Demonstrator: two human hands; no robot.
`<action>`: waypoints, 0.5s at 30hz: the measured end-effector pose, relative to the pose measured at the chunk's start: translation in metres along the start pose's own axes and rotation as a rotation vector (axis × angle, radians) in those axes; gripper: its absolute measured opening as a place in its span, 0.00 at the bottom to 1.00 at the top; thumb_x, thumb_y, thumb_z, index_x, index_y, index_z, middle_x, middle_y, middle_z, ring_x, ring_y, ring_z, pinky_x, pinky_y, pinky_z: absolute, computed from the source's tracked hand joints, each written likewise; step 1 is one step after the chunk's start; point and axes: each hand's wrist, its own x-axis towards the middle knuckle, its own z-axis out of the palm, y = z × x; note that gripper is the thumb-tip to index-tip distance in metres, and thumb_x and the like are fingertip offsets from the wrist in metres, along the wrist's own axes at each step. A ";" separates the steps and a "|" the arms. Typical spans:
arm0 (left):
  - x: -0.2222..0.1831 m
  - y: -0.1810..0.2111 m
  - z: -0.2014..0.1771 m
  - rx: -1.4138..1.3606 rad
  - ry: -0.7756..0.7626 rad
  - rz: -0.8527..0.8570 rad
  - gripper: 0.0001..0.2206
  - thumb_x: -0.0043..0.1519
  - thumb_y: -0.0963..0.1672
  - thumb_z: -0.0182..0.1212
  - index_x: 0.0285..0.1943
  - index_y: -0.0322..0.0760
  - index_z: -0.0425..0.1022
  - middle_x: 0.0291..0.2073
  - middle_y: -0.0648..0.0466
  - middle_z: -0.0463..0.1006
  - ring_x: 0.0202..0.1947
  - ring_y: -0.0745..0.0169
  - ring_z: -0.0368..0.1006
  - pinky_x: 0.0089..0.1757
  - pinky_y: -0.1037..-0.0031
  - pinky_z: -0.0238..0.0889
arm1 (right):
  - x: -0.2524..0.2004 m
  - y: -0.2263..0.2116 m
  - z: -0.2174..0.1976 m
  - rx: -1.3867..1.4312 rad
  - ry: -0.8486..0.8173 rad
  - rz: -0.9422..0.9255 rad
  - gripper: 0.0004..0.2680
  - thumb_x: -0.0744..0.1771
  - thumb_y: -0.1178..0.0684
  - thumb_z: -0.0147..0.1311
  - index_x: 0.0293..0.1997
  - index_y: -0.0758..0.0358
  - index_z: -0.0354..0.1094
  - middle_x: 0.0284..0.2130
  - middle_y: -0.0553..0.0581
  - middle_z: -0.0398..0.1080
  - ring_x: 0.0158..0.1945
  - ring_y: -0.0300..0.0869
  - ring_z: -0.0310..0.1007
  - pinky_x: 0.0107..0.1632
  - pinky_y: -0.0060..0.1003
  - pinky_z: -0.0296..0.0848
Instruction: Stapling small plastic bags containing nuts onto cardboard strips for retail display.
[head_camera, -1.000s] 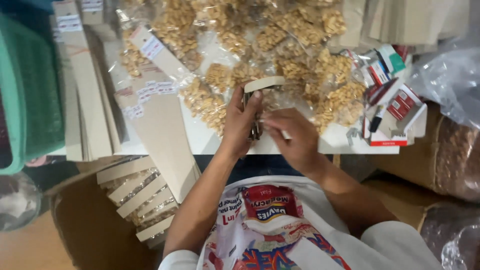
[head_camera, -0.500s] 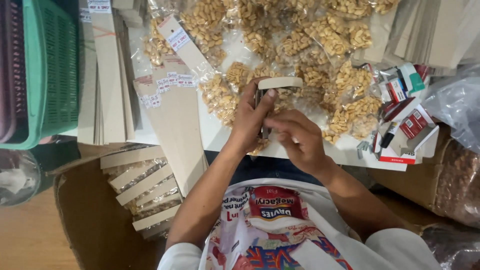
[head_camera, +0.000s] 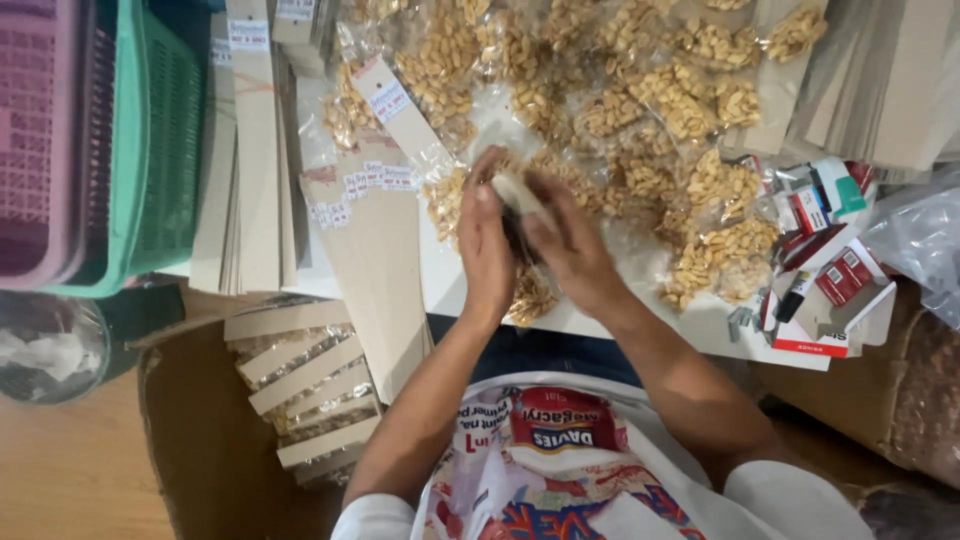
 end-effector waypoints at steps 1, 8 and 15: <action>0.003 -0.002 -0.006 0.000 -0.007 0.007 0.26 0.76 0.53 0.33 0.72 0.32 0.63 0.67 0.33 0.65 0.72 0.32 0.56 0.70 0.49 0.42 | 0.004 0.007 0.006 0.000 0.007 -0.007 0.20 0.72 0.49 0.51 0.68 0.77 0.57 0.61 0.80 0.63 0.68 0.65 0.58 0.69 0.62 0.55; 0.040 -0.056 -0.085 0.263 0.182 -0.016 0.17 0.70 0.42 0.53 0.67 0.28 0.65 0.41 0.44 0.71 0.32 0.55 0.67 0.32 0.68 0.63 | 0.048 0.060 -0.012 0.103 0.016 0.297 0.13 0.63 0.47 0.67 0.46 0.63 0.74 0.31 0.57 0.74 0.34 0.43 0.77 0.35 0.40 0.76; 0.066 -0.065 -0.090 0.325 0.104 -0.422 0.11 0.64 0.46 0.64 0.48 0.37 0.70 0.29 0.53 0.76 0.29 0.66 0.70 0.29 0.72 0.59 | 0.169 0.039 -0.049 -0.785 0.127 -0.105 0.13 0.64 0.51 0.68 0.51 0.55 0.70 0.43 0.53 0.72 0.35 0.43 0.75 0.30 0.38 0.77</action>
